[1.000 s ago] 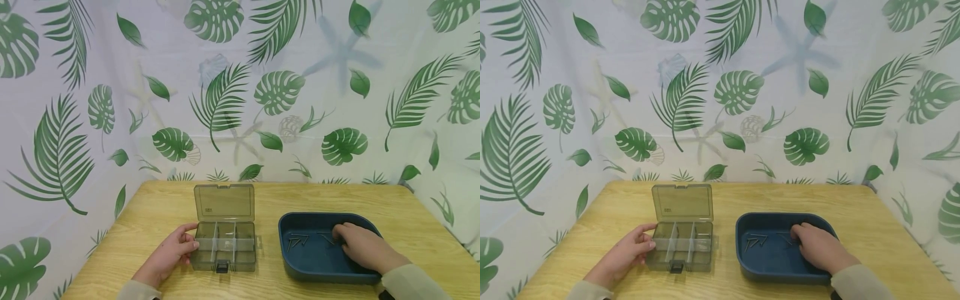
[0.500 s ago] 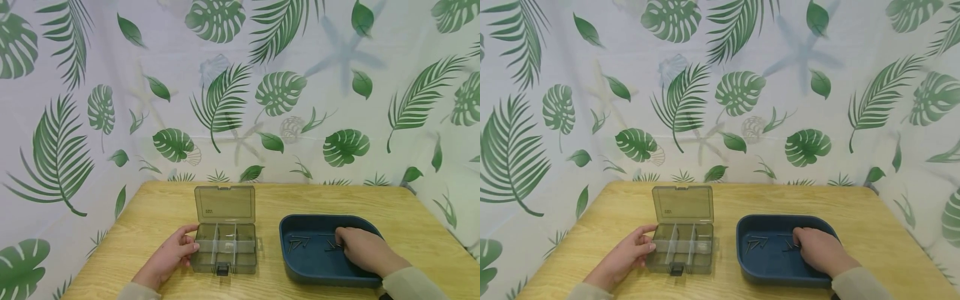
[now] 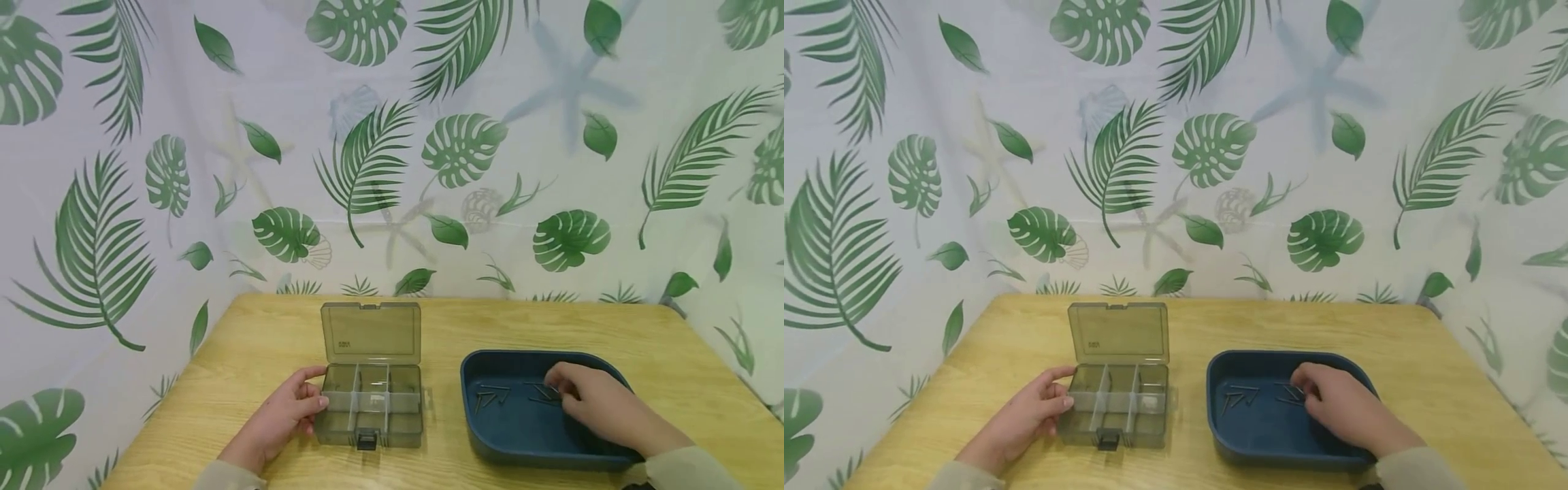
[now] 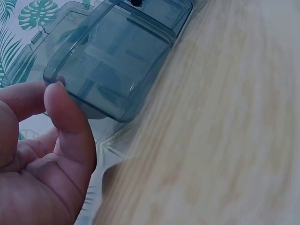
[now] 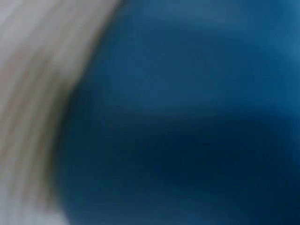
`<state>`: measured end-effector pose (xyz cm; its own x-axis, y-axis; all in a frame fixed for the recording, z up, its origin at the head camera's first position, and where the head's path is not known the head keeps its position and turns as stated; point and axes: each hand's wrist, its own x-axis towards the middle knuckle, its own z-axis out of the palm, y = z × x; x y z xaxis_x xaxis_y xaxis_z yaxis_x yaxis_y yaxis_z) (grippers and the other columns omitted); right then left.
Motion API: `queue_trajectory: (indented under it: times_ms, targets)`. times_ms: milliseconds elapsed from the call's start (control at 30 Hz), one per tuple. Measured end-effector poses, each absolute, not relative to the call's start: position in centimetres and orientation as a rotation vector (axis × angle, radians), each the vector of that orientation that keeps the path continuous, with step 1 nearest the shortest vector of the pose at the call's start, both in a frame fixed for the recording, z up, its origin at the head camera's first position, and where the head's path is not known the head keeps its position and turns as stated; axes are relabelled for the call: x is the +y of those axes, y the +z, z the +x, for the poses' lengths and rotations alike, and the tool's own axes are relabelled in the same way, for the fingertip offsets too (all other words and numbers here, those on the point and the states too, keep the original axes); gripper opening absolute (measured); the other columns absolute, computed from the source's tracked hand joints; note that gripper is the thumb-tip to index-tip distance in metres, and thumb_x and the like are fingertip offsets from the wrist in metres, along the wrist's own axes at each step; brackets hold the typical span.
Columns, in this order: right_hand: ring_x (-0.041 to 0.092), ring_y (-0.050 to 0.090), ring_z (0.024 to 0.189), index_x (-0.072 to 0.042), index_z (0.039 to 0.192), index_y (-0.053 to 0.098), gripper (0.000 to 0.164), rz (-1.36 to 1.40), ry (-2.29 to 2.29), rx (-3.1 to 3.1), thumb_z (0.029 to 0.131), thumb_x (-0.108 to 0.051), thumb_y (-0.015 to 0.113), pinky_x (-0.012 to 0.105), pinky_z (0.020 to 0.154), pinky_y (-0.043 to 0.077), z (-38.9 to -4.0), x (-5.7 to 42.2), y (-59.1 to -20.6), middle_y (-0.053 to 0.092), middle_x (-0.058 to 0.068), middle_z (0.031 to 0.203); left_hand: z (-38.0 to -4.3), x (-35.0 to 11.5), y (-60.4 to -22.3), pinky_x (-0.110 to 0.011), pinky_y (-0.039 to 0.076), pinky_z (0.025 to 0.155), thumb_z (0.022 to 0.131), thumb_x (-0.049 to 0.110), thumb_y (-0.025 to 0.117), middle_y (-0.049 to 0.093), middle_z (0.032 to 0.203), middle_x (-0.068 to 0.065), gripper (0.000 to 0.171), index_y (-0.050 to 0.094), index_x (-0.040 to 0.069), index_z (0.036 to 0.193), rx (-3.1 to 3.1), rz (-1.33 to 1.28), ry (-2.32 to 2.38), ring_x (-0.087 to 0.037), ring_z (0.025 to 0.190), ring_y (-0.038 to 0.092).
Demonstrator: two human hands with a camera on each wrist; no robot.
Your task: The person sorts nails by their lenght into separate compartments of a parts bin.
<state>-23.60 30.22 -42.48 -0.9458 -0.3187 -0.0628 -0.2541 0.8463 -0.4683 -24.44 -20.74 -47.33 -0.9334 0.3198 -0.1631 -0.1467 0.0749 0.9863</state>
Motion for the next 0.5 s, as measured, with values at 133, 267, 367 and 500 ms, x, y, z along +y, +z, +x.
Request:
queue_trajectory:
  times_ms: [133, 267, 367, 500]
  targets:
    - [0.013, 0.059, 0.082, -0.009, 0.123, 0.063, 0.022, -0.466, -0.994, 2.754, 0.102, -0.009, 0.057, 0.031, 0.065, 0.052, -23.3, 30.1, -41.5, 0.063, 0.002, 0.099, -24.6, -20.6, -47.4, -0.025, 0.049, 0.056, 0.099, 0.012, 0.066, 0.051, 0.101, -0.008, 0.064, 0.034, 0.006, 0.154, 2.038, 0.183, 1.926, -0.015, 0.07, 0.046]
    - [0.018, 0.058, 0.071, -0.004, 0.129, 0.058, 0.027, -0.502, -1.152, 2.627, 0.105, -0.016, 0.056, 0.033, 0.059, 0.051, -23.2, 29.0, -40.7, 0.062, 0.008, 0.097, -24.6, -20.7, -47.4, -0.026, 0.049, 0.056, 0.099, 0.012, 0.066, 0.051, 0.102, -0.009, 0.064, 0.034, 0.006, 0.153, 2.043, 0.176, 1.927, -0.016, 0.071, 0.047]
    - [0.018, 0.053, 0.062, -0.003, 0.131, 0.057, 0.03, -0.538, -1.18, 2.6, 0.107, -0.02, 0.054, 0.033, 0.056, 0.047, -23.0, 28.0, -40.3, 0.06, 0.011, 0.095, -24.4, -20.8, -47.5, -0.025, 0.049, 0.056, 0.099, 0.013, 0.067, 0.05, 0.101, -0.009, 0.065, 0.033, 0.005, 0.154, 2.031, 0.173, 1.926, -0.015, 0.07, 0.047]
    - [0.017, 0.048, 0.056, -0.007, 0.135, 0.057, 0.032, -0.594, -1.17, 2.629, 0.109, -0.023, 0.05, 0.033, 0.055, 0.045, -22.7, 26.7, -39.9, 0.058, 0.01, 0.089, -24.2, -20.8, -47.5, -0.024, 0.049, 0.055, 0.099, 0.014, 0.066, 0.05, 0.101, -0.008, 0.066, 0.031, 0.005, 0.155, 2.013, 0.182, 1.93, -0.014, 0.07, 0.047]
